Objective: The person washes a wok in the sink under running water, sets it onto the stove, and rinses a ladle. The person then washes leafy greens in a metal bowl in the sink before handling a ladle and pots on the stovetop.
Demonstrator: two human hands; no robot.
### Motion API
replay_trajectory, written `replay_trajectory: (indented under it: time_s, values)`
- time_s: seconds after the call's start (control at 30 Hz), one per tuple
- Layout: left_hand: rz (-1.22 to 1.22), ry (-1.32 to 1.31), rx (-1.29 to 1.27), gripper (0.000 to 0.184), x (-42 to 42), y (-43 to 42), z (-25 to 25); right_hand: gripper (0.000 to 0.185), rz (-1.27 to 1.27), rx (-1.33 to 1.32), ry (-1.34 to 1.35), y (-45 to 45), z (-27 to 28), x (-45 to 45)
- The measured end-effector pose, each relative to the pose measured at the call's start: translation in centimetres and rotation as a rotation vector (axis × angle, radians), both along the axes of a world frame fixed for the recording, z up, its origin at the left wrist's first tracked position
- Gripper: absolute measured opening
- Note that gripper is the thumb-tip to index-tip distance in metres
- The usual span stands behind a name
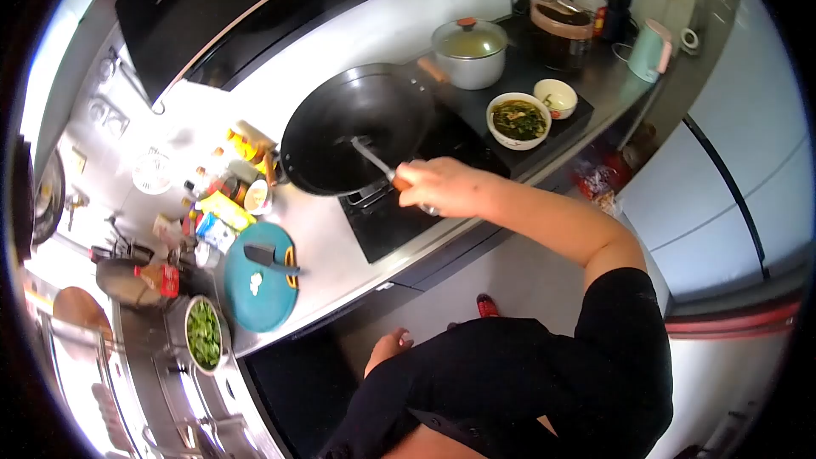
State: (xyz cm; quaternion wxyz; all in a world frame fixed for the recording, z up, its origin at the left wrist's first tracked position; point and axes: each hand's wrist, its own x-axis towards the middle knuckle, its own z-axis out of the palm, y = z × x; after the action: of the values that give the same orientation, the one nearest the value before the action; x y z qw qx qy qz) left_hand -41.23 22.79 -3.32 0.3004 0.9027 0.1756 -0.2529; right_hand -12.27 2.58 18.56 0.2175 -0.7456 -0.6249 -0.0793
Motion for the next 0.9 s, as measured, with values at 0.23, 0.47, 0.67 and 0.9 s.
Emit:
replay_trajectory:
  time_s: [0.23,0.47,0.67,0.9]
  values:
    - [-0.082,-0.026,0.012,0.037,2.6,0.4,-2.0,0.052,0.038,-0.024,0.169,1.2,0.1,-0.9]
    - [0.023,-0.027,0.040,0.036,4.0,-0.2,-1.6,0.026,-0.434,0.115,0.022,-4.6,1.9,13.4]
    - [0.204,0.018,0.082,0.039,7.3,-4.9,-2.5,0.058,-0.868,-0.069,-0.045,-10.4,1.7,31.9]
    - [0.407,-0.018,-0.110,0.039,16.5,-17.1,-5.1,0.034,-0.549,-0.161,-0.070,-8.1,-2.5,45.5]
